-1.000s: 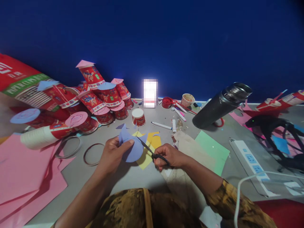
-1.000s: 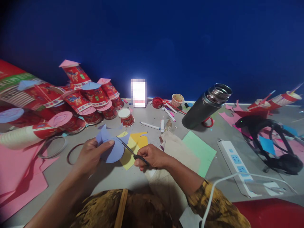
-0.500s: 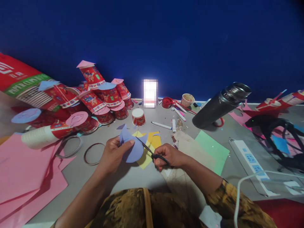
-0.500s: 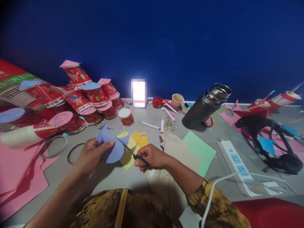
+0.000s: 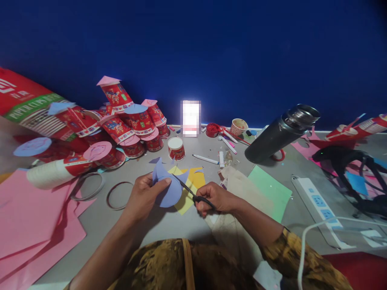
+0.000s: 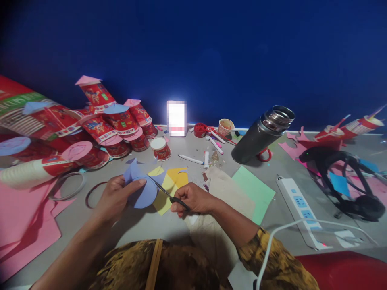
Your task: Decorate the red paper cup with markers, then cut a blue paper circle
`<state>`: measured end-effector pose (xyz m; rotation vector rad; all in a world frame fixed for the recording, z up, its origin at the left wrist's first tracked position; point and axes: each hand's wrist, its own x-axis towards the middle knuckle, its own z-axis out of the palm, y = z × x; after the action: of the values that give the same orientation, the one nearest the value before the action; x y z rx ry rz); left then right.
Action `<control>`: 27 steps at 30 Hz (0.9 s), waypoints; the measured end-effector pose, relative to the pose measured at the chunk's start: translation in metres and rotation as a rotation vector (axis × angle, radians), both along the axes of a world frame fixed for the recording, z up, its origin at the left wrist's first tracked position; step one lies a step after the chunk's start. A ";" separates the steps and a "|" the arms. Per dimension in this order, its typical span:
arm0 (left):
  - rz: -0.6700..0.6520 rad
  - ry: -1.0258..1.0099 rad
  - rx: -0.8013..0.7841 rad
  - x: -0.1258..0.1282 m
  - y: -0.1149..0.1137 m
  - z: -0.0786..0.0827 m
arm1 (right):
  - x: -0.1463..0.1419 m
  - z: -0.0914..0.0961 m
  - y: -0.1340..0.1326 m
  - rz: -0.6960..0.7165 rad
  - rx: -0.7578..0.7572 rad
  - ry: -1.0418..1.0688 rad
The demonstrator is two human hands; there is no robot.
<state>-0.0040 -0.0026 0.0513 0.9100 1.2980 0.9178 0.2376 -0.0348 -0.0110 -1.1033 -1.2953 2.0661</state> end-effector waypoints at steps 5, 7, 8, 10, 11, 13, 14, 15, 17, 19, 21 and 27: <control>-0.010 0.009 0.019 -0.004 0.001 -0.005 | 0.000 -0.002 0.000 0.005 -0.006 0.001; -0.022 0.020 0.030 -0.006 0.001 -0.007 | 0.000 -0.001 0.000 0.005 -0.008 0.000; -0.026 0.023 0.033 -0.007 0.001 -0.008 | 0.000 -0.001 0.000 0.006 -0.011 0.001; -0.034 0.028 0.036 -0.009 0.002 -0.009 | 0.001 0.000 0.000 0.010 -0.011 0.005; -0.035 0.030 0.037 -0.009 0.002 -0.009 | 0.001 0.000 0.000 0.012 -0.008 0.006; -0.036 0.033 0.035 -0.009 0.002 -0.008 | 0.001 0.001 0.000 0.014 -0.004 0.006; -0.038 0.033 0.032 -0.009 0.002 -0.007 | 0.001 0.001 0.000 0.014 -0.004 0.004; -0.041 0.031 0.027 -0.008 0.002 -0.006 | 0.001 0.002 0.000 0.013 -0.006 0.001; -0.046 0.030 0.019 -0.008 0.002 -0.004 | 0.000 0.002 0.000 0.007 -0.010 -0.006; -0.052 0.036 0.016 -0.009 0.003 -0.004 | 0.000 0.001 0.000 0.002 -0.010 -0.013; -0.061 0.042 0.016 -0.010 0.004 -0.005 | 0.000 0.000 0.000 -0.002 -0.011 -0.015; -0.106 0.047 0.008 -0.014 0.007 -0.003 | 0.000 -0.002 -0.001 0.008 -0.010 -0.014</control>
<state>-0.0180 0.0048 0.0482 1.0021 1.2746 0.8235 0.2373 -0.0356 -0.0134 -1.1210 -1.2998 2.0759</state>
